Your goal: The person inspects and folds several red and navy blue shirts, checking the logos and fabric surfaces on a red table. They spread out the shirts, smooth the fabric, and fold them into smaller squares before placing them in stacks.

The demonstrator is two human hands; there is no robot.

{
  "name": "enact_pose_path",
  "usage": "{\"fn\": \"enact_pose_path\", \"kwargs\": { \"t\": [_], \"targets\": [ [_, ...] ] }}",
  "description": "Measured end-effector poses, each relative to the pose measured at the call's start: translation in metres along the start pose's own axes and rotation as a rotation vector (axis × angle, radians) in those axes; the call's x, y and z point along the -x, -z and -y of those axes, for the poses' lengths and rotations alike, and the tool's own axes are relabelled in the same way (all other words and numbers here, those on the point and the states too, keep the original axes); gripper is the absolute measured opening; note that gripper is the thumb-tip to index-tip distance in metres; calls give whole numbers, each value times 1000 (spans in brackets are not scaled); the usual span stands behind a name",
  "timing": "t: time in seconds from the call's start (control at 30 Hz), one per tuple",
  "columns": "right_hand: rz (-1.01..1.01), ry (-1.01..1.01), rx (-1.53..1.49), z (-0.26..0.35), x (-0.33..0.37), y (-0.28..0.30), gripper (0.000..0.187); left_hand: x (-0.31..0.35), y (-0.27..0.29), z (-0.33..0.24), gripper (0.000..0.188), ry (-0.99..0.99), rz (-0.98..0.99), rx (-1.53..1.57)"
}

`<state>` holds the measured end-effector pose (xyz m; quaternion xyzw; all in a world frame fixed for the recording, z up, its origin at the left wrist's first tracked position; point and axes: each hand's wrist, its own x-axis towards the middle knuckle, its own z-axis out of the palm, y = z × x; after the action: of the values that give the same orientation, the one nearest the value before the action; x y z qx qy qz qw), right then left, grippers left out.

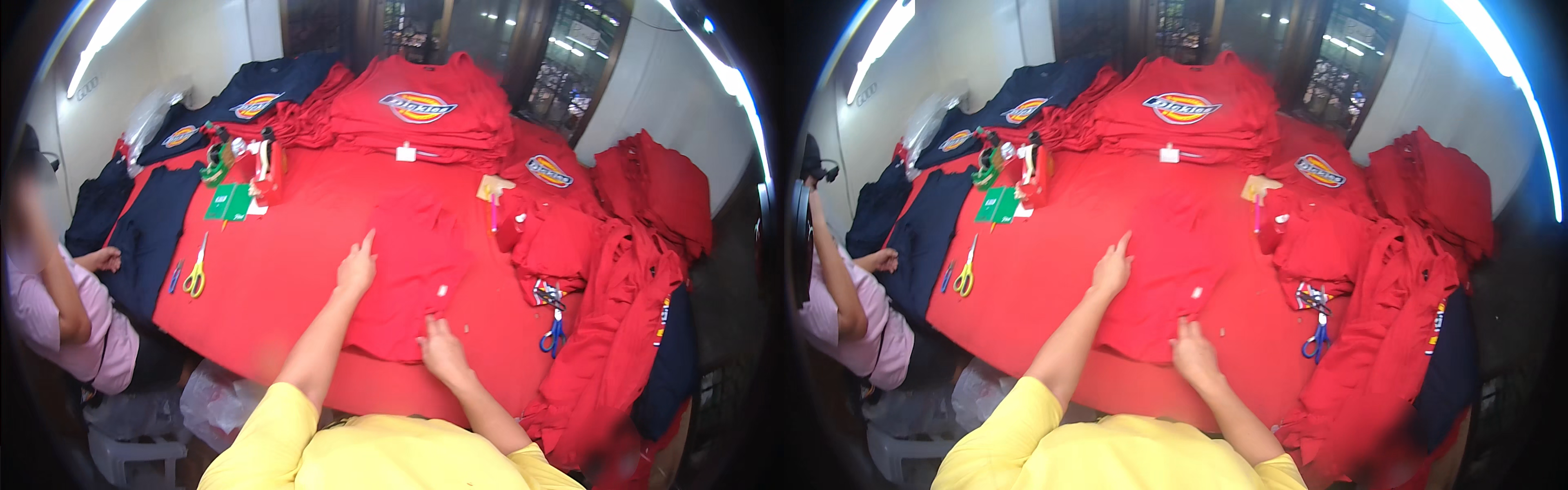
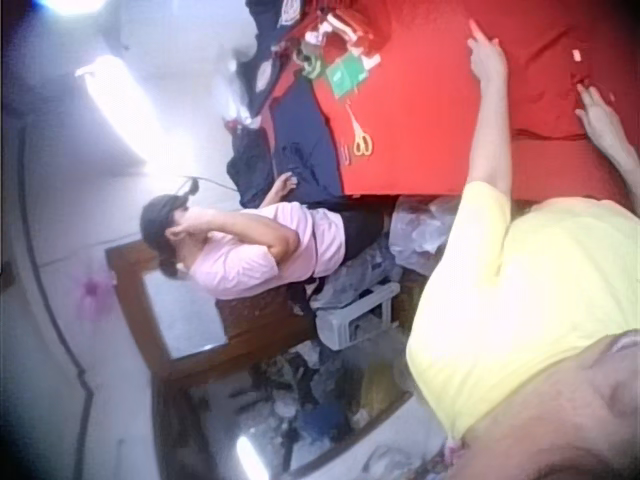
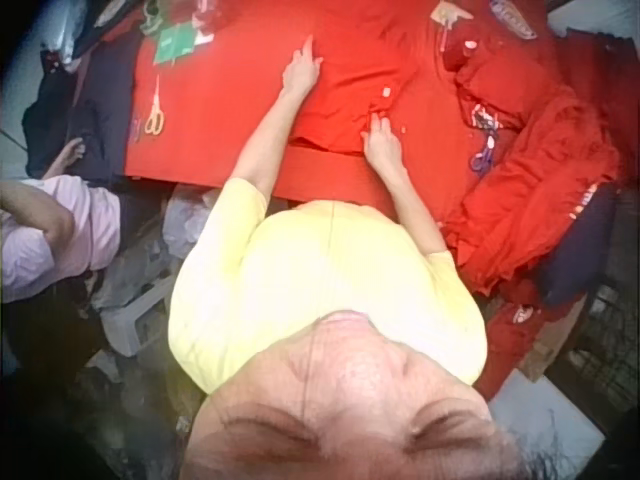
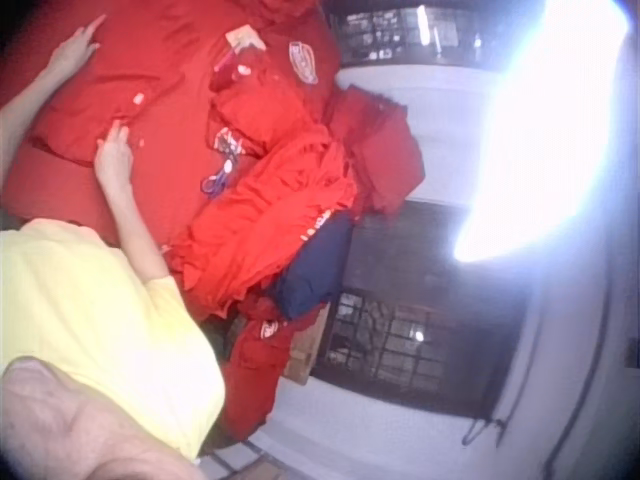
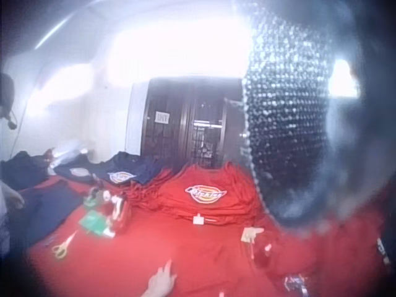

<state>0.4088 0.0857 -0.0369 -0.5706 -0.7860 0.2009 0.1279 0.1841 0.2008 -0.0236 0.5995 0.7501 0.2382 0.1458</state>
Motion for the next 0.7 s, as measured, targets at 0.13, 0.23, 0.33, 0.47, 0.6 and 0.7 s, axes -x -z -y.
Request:
{"fn": "enact_pose_path", "kwargs": {
  "t": [0.13, 0.23, 0.33, 0.47, 0.6, 0.7],
  "targets": [
    [221, 278, -314, 6, -1, 19, 57, -2, 49, 41, 37, -178, -216, -66],
    [481, 223, -453, 20, 0, 67, 52, 21, 129, 114, 35, -203, -380, -174],
    [392, 255, -540, 8, -17, 82, 47, 45, 182, 196, 46, 40, -404, -333],
    [264, 253, -480, 12, -61, 73, 40, 40, 140, 221, 68, 385, -56, -477],
    [236, 255, -459, 21, -85, 42, 35, 36, 101, 196, 68, 393, -93, -496],
    [266, 209, -480, 11, -86, 15, 32, 41, 103, 205, 68, 257, -87, -458]
  ]
}}
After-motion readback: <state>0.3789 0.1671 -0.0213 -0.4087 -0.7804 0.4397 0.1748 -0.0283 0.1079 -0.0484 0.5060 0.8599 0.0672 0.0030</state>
